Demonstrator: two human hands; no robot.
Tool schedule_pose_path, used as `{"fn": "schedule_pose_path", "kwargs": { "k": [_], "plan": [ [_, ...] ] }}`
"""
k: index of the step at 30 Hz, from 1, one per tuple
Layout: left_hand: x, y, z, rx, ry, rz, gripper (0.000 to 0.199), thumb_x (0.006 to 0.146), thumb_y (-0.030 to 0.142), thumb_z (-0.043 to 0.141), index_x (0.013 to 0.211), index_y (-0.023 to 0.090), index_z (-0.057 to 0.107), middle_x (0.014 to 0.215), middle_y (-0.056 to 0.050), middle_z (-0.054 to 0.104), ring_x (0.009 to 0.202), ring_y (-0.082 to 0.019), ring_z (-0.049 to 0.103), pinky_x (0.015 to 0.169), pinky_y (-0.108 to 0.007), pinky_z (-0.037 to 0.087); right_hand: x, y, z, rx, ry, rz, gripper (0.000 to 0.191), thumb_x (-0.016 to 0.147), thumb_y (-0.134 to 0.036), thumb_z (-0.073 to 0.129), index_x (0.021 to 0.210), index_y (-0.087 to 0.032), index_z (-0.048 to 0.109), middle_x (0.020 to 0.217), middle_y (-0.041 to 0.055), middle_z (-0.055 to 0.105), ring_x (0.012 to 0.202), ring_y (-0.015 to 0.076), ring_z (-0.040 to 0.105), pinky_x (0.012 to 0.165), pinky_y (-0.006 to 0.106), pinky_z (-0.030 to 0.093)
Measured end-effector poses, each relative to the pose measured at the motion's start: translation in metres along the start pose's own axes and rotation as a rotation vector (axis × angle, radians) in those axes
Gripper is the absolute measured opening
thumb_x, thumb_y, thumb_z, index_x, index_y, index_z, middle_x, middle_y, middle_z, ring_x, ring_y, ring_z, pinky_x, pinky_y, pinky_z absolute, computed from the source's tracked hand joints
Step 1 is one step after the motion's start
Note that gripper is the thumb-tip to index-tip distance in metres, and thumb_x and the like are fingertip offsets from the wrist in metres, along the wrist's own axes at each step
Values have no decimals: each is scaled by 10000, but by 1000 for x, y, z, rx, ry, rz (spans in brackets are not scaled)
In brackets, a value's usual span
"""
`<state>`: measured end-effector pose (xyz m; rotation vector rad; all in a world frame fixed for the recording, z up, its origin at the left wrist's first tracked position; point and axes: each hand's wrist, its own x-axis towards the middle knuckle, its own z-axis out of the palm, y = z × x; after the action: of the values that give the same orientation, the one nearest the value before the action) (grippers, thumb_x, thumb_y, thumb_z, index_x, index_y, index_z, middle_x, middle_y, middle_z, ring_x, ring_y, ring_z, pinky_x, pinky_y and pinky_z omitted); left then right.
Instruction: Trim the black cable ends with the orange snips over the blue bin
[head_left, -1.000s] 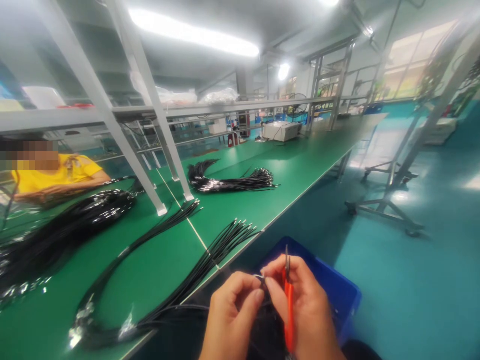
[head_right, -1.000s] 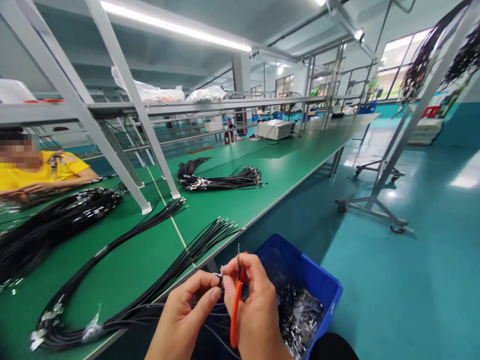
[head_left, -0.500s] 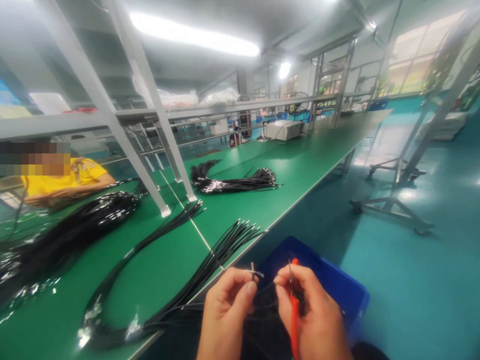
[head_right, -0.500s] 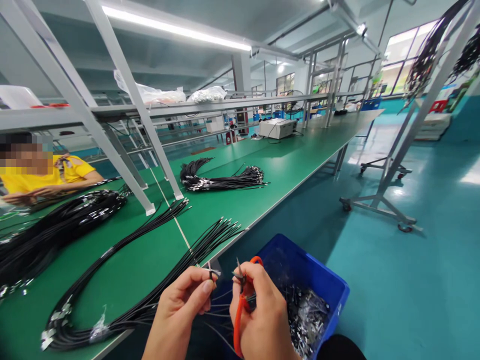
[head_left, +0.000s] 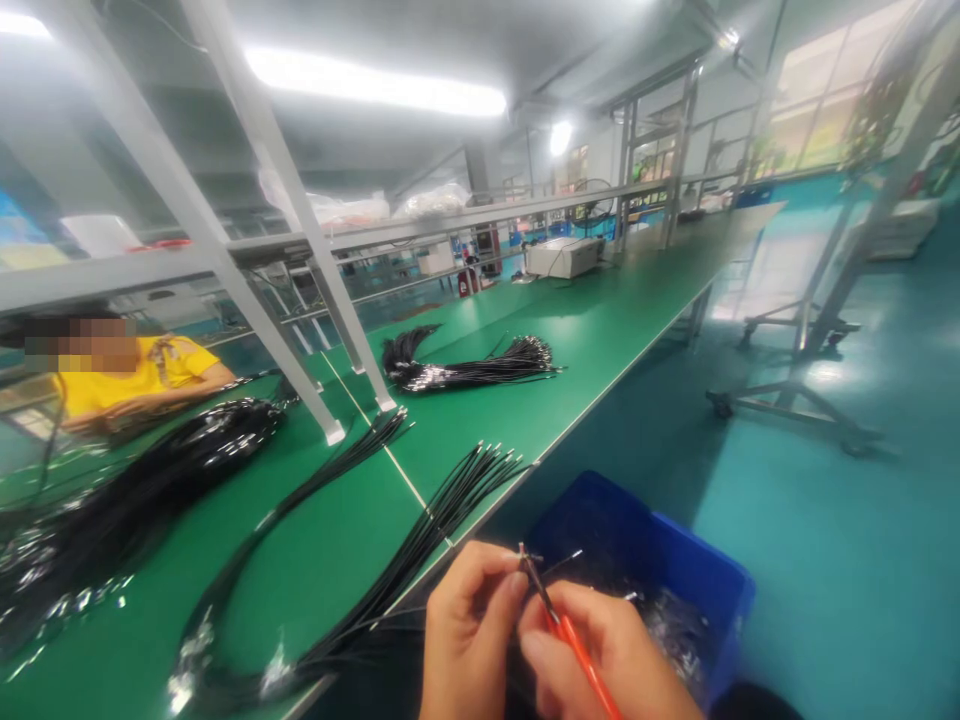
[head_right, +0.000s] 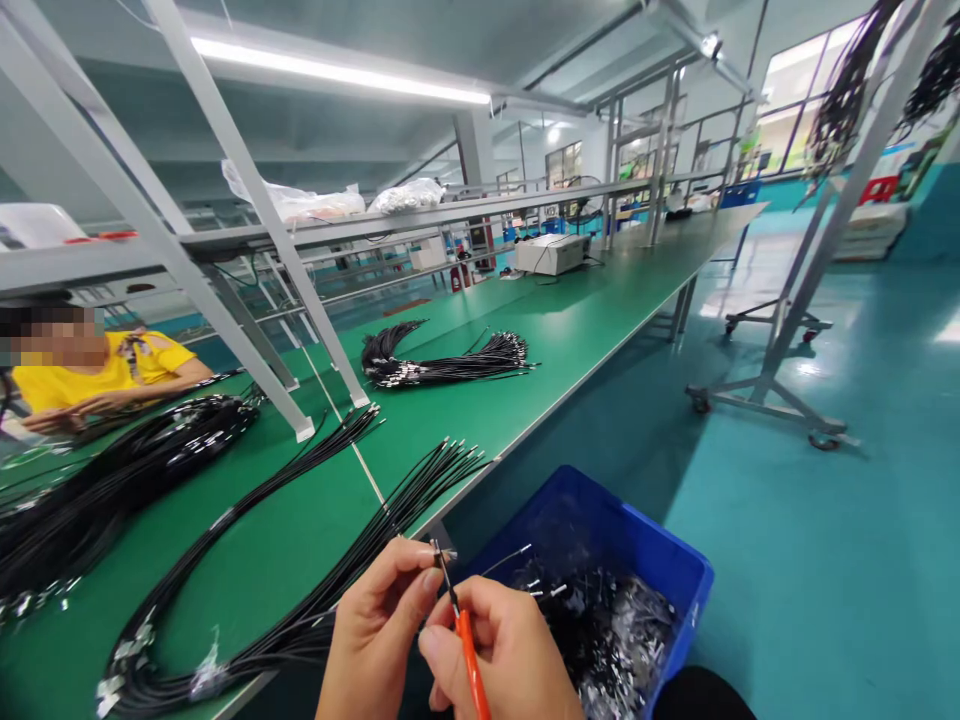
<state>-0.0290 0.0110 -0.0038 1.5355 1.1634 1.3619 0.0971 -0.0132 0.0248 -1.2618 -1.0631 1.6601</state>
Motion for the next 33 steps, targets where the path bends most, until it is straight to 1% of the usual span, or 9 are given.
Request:
{"fn": "schedule_pose_path", "kwargs": {
  "k": [6, 12, 16, 18, 20, 23, 27, 30, 33],
  "plan": [
    [-1, -1, 2, 96, -10, 29, 93, 811, 204, 600, 756, 203, 675, 684, 8, 643, 618, -139, 595, 573, -198, 474, 9, 7, -5, -103, -27, 38, 175, 683, -312, 637, 653, -184, 521, 460, -68, 526, 339, 40, 380, 347, 160, 265],
    [1, 1, 4, 163, -12, 25, 100, 811, 209, 591, 751, 200, 671, 668, 9, 639, 601, -143, 599, 563, -208, 471, 8, 1, -5, -114, -22, 49, 200, 684, -327, 654, 665, -176, 525, 461, -75, 508, 349, 37, 393, 352, 148, 272],
    [1, 1, 4, 201, -1, 38, 106, 807, 221, 592, 740, 199, 671, 655, 9, 643, 588, -145, 599, 553, -210, 473, 8, 3, -7, -74, -43, 38, 247, 712, -379, 652, 659, -188, 504, 430, -95, 439, 359, 40, 366, 352, 152, 230],
    [1, -1, 5, 198, 17, 34, 103, 804, 229, 594, 742, 198, 671, 661, 3, 654, 601, -152, 610, 562, -217, 483, 8, 7, -11, -44, -52, 47, 287, 733, -436, 634, 675, -200, 481, 428, -96, 451, 339, 35, 341, 349, 155, 234],
    [2, -4, 6, 184, 53, 17, 96, 798, 238, 599, 749, 196, 670, 661, -3, 663, 605, -162, 619, 561, -225, 494, 8, 11, -14, -17, -71, 36, 354, 709, -518, 636, 698, -205, 470, 450, -85, 483, 331, 34, 332, 347, 162, 245],
    [2, -7, 8, 175, 109, 0, 103, 791, 250, 603, 742, 190, 670, 650, -6, 662, 586, -165, 618, 538, -229, 498, 6, 16, -18, 21, -135, -25, 420, 641, -578, 659, 703, -193, 500, 476, -91, 434, 383, 44, 322, 369, 175, 231],
    [2, -6, 10, 190, 129, 30, 103, 788, 238, 602, 721, 191, 664, 635, 3, 647, 567, -156, 609, 530, -223, 497, 6, 17, -19, -28, -145, -45, 292, 667, -432, 660, 646, -177, 519, 496, -82, 417, 440, 54, 354, 426, 187, 266],
    [0, -4, 11, 217, 105, 65, 101, 788, 211, 595, 710, 196, 658, 626, 10, 643, 563, -149, 609, 534, -214, 496, 9, 14, -17, -60, -110, 22, 230, 683, -362, 648, 638, -194, 497, 472, -80, 446, 399, 53, 366, 370, 172, 246],
    [-1, -4, 12, 234, 96, 91, 101, 782, 188, 591, 701, 197, 651, 623, 11, 645, 558, -148, 612, 528, -209, 496, 10, 9, -17, -66, -116, 61, 234, 695, -381, 644, 662, -200, 500, 446, -79, 475, 331, 40, 338, 308, 157, 203]
  ]
}}
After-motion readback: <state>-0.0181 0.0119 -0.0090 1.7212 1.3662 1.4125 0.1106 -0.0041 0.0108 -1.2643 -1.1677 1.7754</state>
